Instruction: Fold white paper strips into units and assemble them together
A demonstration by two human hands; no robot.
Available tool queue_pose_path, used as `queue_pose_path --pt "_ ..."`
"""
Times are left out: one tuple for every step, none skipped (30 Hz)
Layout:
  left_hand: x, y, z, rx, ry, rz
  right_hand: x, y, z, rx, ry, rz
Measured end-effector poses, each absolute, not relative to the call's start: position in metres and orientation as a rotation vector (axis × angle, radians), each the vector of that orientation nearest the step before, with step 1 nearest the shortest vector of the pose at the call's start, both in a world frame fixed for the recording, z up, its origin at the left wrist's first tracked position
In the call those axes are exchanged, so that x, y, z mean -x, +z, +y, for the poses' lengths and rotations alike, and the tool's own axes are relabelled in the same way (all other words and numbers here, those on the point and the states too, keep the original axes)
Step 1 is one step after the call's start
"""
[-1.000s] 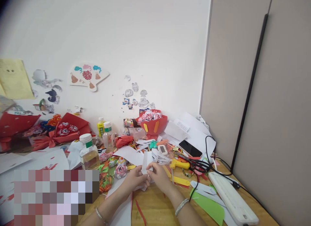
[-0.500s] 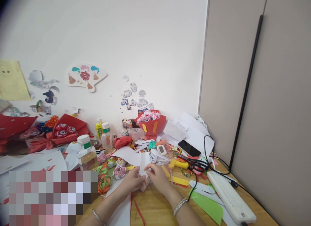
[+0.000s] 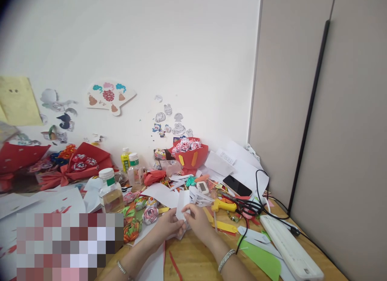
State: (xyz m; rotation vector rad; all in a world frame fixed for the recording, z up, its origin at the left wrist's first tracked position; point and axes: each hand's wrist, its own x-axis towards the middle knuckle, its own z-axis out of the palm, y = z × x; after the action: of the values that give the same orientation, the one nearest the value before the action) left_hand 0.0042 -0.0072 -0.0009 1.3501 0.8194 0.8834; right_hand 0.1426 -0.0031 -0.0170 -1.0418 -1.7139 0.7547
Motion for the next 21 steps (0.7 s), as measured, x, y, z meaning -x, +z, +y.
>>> queue_pose_path --pt "-0.004 -0.002 -0.006 -1.35 0.876 0.809 -0.143 -0.017 -0.003 1.037 0.76 -1.71" --pt "-0.004 -0.002 -0.006 -1.351 0.874 0.807 -0.143 -0.017 -0.003 1.035 0.761 -1.708" --pt "-0.004 -0.002 -0.006 -1.355 0.874 0.811 -0.143 -0.017 -0.002 1.034 0.758 -1.707" --pt "-0.004 -0.002 -0.006 -1.358 0.877 0.816 -0.143 -0.017 -0.002 1.035 0.754 -1.704" --pt "-0.004 -0.001 -0.007 -1.36 0.881 0.821 -0.144 -0.018 -0.001 1.035 0.746 -1.699" --pt "-0.004 0.0 -0.008 -1.361 0.884 0.824 -0.144 -0.019 0.0 1.034 0.738 -1.691" --pt "-0.004 0.0 -0.008 -1.36 0.883 0.822 -0.144 -0.02 0.001 1.03 0.732 -1.681" --pt "-0.005 0.001 -0.009 -1.36 0.88 0.82 -0.144 -0.021 0.002 1.023 0.73 -1.669" --pt "-0.005 0.002 -0.009 -1.366 0.874 0.821 -0.144 -0.022 0.003 1.015 0.73 -1.659" --pt "-0.005 0.002 -0.009 -1.378 0.867 0.828 -0.144 -0.024 0.003 1.009 0.734 -1.651" --pt "-0.005 0.002 -0.009 -1.395 0.862 0.841 -0.144 -0.025 0.004 1.004 0.741 -1.645" --pt "-0.005 0.003 -0.01 -1.411 0.861 0.857 -0.144 -0.026 0.004 1.003 0.751 -1.642" --pt "-0.005 0.003 -0.01 -1.422 0.864 0.869 -0.144 -0.027 0.004 1.004 0.762 -1.641" --pt "-0.005 0.004 -0.01 -1.425 0.869 0.873 -0.144 -0.028 0.004 1.005 0.774 -1.64" --pt "-0.004 0.005 -0.01 -1.42 0.87 0.867 -0.144 -0.029 0.005 1.004 0.787 -1.638" --pt "-0.004 0.005 -0.01 -1.411 0.866 0.853 -0.145 -0.03 0.005 1.001 0.805 -1.633" --pt "-0.004 0.006 -0.01 -1.403 0.852 0.838 -0.145 -0.031 0.005 0.996 0.828 -1.625" --pt "-0.003 0.006 -0.01 -1.398 0.835 0.829 -0.145 -0.031 0.006 0.988 0.859 -1.619" --pt "-0.003 0.006 -0.01 -1.396 0.824 0.834 -0.144 -0.032 0.006 0.976 0.9 -1.614" --pt "-0.003 0.005 -0.009 -1.397 0.819 0.854 -0.144 -0.033 0.005 0.962 0.946 -1.609" --pt "-0.003 0.004 -0.008 -1.4 0.82 0.881 -0.143 -0.033 0.005 0.949 0.99 -1.606"
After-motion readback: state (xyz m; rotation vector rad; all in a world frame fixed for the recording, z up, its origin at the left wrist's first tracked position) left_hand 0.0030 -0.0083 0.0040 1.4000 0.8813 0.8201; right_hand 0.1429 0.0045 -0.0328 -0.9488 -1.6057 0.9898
